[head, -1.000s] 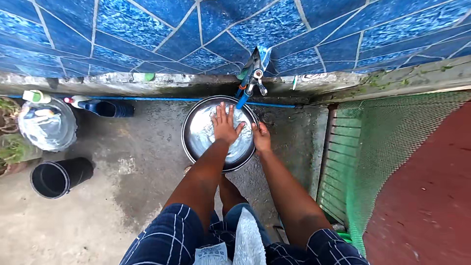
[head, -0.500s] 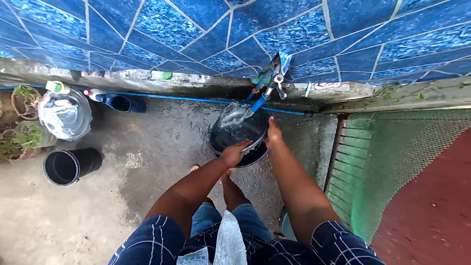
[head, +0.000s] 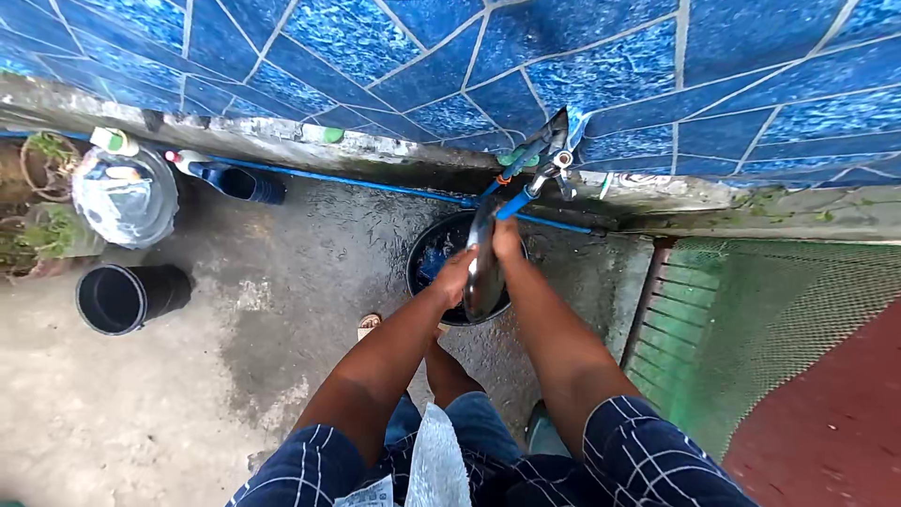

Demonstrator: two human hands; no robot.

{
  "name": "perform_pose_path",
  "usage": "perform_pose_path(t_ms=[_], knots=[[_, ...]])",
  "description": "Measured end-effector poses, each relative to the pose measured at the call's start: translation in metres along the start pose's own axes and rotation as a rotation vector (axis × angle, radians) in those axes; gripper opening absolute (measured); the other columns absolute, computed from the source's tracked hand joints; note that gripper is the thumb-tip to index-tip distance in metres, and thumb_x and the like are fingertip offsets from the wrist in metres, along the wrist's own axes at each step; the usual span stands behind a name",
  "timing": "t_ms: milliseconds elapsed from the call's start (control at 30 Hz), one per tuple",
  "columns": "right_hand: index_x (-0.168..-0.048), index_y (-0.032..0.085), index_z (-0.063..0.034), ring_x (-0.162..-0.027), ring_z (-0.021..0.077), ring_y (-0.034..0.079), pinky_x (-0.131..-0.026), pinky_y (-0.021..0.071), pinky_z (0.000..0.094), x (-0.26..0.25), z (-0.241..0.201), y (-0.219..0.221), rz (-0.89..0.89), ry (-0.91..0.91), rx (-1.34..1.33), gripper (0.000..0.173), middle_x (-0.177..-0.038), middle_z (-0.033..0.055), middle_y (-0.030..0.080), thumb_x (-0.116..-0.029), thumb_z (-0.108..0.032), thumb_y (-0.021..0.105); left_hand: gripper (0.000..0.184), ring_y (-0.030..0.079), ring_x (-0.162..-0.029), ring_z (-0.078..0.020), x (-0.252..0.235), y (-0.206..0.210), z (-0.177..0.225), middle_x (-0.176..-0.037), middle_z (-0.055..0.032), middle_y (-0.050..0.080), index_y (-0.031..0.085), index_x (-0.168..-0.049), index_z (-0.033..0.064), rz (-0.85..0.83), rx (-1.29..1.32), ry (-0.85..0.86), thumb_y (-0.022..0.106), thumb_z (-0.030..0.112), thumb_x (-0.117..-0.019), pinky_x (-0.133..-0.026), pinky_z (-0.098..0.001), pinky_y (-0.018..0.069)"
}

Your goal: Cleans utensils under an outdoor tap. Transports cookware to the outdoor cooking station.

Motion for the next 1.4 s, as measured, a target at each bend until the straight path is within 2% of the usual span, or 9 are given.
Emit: perform_pose_path(t_ms=[100, 200, 300, 367, 633, 867, 967, 1033, 1400], knots=[[-0.15, 0.046, 0.0046, -0.147, 0.035, 0.043, -0.123, 0.0315, 0.0511, -0.01, -0.004, 0.0, -0.02, 0.065, -0.013, 0.049, -0.153, 0.0269, 0.048, -0.1131, -0.026, 0.033, 0.057, 0.059, -0.125, -0.0287, -0.005, 0.005, 0.002, -0.14, -0.0191, 0.057, 0.044, -0.151, 0.0082, -0.026, 0.019, 0.01, 0.031, 0.047, -0.1115, -0.104, -0.0499, 0.049], [-0.159, 0.04, -0.0057, -0.158, 0.0329, 0.025, -0.129, 0.0202, 0.0544, 0.031, -0.02, 0.029, -0.177, -0.246, 0.153, 0.051, -0.168, 0.017, 0.031, -0.1125, -0.023, 0.029, 0.056, 0.057, -0.128, -0.024, -0.017, -0.001, 0.011, -0.142, -0.0163, 0.057, 0.042, -0.152, 0.0068, 0.007, 0.168, 0.086, 0.026, 0.044, -0.1125, -0.108, -0.0453, 0.0471], [-0.153, 0.05, -0.0055, -0.155, 0.0382, 0.03, -0.125, 0.0202, 0.0649, 0.08, -0.026, 0.039, -0.128, -0.518, 0.298, 0.049, -0.166, 0.014, 0.037, -0.1065, -0.014, 0.036, 0.055, 0.063, -0.106, -0.0162, -0.023, -0.012, 0.019, -0.118, -0.0093, 0.065, 0.05, -0.138, 0.0085, 0.132, 0.373, 0.109, 0.023, 0.049, -0.1116, -0.092, -0.0362, 0.0534], [-0.153, 0.05, -0.006, -0.154, 0.0377, 0.033, -0.124, 0.0216, 0.0641, 0.097, -0.009, 0.031, -0.113, -0.559, 0.326, 0.051, -0.164, 0.0143, 0.041, -0.1076, -0.024, 0.037, 0.059, 0.064, -0.11, -0.0189, -0.02, -0.023, 0.02, -0.124, -0.011, 0.064, 0.046, -0.143, 0.009, 0.167, 0.523, 0.098, 0.023, 0.053, -0.1104, -0.094, -0.0391, 0.0544], [-0.158, 0.037, 0.0012, -0.156, 0.0428, 0.025, -0.126, 0.0189, 0.0621, 0.045, 0.059, -0.009, -0.065, 0.015, 0.242, 0.062, -0.166, 0.0271, 0.03, -0.1115, -0.039, 0.033, 0.056, 0.061, -0.124, -0.0225, 0.008, -0.046, -0.003, -0.138, -0.0092, 0.06, 0.043, -0.148, 0.0172, 0.152, 0.703, 0.149, 0.024, 0.054, -0.1099, -0.102, -0.0458, 0.0525], [-0.149, 0.05, -0.0011, -0.138, 0.0496, 0.049, -0.113, 0.0368, 0.0669, -0.017, 0.045, -0.037, -0.016, 0.272, 0.181, 0.064, -0.145, 0.0328, 0.053, -0.1081, -0.05, 0.044, 0.053, 0.068, -0.109, -0.0231, 0.03, -0.063, -0.014, -0.122, -0.01, 0.068, 0.05, -0.141, 0.0162, 0.051, 0.527, 0.022, 0.031, 0.054, -0.109, -0.091, -0.0441, 0.0585], [-0.136, 0.059, 0.0007, -0.124, 0.0485, 0.06, -0.104, 0.0427, 0.0694, -0.015, 0.027, -0.046, 0.022, 0.327, 0.206, 0.064, -0.128, 0.032, 0.064, -0.1053, -0.054, 0.05, 0.033, 0.069, -0.098, -0.021, 0.025, -0.091, -0.014, -0.113, -0.0109, 0.069, 0.05, -0.137, 0.0113, 0.036, 0.402, 0.026, 0.038, 0.029, -0.1112, -0.086, -0.0411, 0.0589], [-0.126, 0.066, 0.002, -0.121, 0.0479, 0.062, -0.102, 0.0432, 0.0701, -0.021, 0.019, -0.052, 0.029, 0.269, 0.262, 0.061, -0.123, 0.0307, 0.067, -0.1073, -0.052, 0.046, 0.03, 0.069, -0.091, -0.0188, 0.019, -0.105, -0.009, -0.106, -0.0107, 0.068, 0.047, -0.136, 0.0073, 0.047, 0.221, -0.001, 0.048, 0.01, -0.1059, -0.082, -0.0382, 0.0589], [-0.126, 0.066, 0.0097, -0.127, 0.0466, 0.061, -0.112, 0.0421, 0.0602, -0.022, 0.013, -0.05, -0.042, -0.244, 0.338, 0.041, -0.128, 0.0329, 0.065, -0.1078, -0.017, 0.04, 0.04, 0.066, -0.103, -0.0192, -0.004, -0.068, 0.022, -0.117, -0.0151, 0.067, 0.052, -0.139, 0.0012, -0.086, -0.083, -0.039, 0.044, 0.028, -0.1109, -0.093, -0.0388, 0.055]])
Point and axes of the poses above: each hand's wrist, its own x-axis away from the middle knuckle, its own y-axis out of the palm, z = x × y, the point moved 5 cm from there along -x, towards the middle knuckle
